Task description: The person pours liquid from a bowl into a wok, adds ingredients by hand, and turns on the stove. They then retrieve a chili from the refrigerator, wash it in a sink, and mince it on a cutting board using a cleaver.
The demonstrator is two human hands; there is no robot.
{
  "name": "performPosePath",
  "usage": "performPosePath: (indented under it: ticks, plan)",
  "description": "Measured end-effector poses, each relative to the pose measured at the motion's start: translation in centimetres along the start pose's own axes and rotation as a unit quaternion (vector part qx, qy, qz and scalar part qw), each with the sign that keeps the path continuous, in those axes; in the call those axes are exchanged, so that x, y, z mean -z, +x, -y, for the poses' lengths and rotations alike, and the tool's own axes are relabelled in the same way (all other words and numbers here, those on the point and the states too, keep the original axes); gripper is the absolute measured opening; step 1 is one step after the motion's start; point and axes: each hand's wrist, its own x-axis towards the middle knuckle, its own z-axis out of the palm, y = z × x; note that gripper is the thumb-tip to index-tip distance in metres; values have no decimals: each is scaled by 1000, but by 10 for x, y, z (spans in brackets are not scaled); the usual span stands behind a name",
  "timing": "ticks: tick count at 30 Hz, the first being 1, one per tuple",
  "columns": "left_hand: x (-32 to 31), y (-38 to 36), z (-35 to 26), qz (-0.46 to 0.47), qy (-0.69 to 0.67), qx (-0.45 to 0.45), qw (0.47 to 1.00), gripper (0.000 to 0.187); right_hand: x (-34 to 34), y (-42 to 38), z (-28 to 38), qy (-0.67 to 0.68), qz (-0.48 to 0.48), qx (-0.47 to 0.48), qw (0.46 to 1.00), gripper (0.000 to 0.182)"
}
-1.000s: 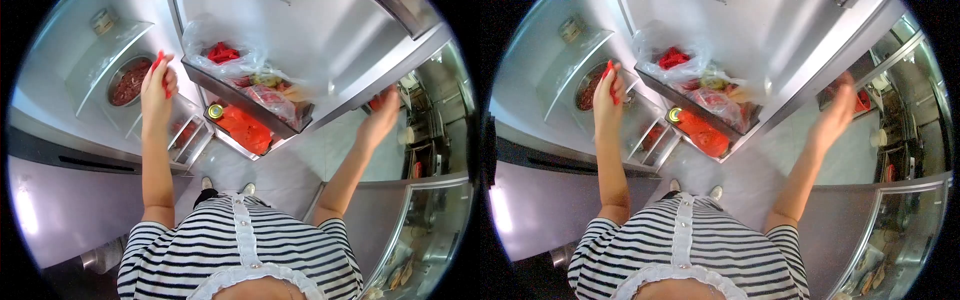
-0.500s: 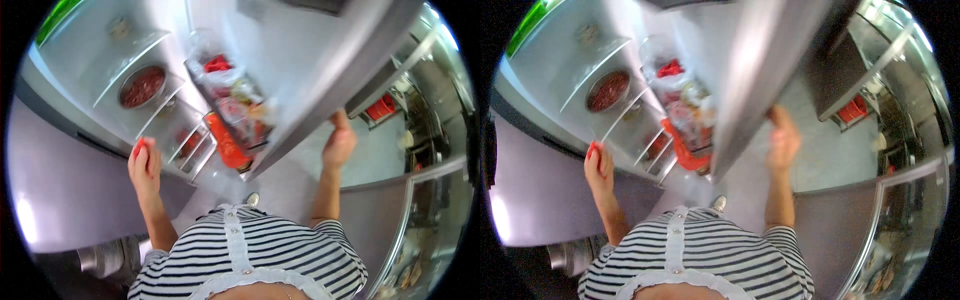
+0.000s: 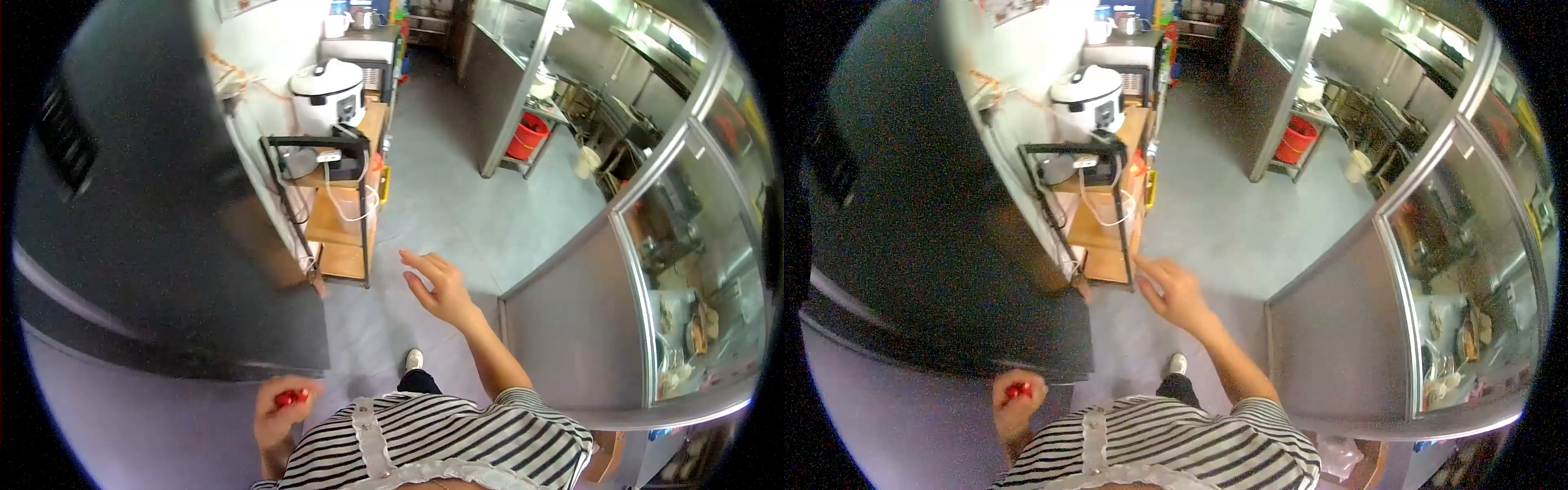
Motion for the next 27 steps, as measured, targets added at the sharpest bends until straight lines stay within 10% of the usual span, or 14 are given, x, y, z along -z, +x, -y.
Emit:
performPosePath:
  ticks: [14,27]
  plan:
    - [-253,326,162,173,-342,241,892,20,205,-134,-239,-155,-64,-417,894,31]
    - [-394,622,293,62,-211,310,925,20,210,-43,-566,-50,183,-449,873,34]
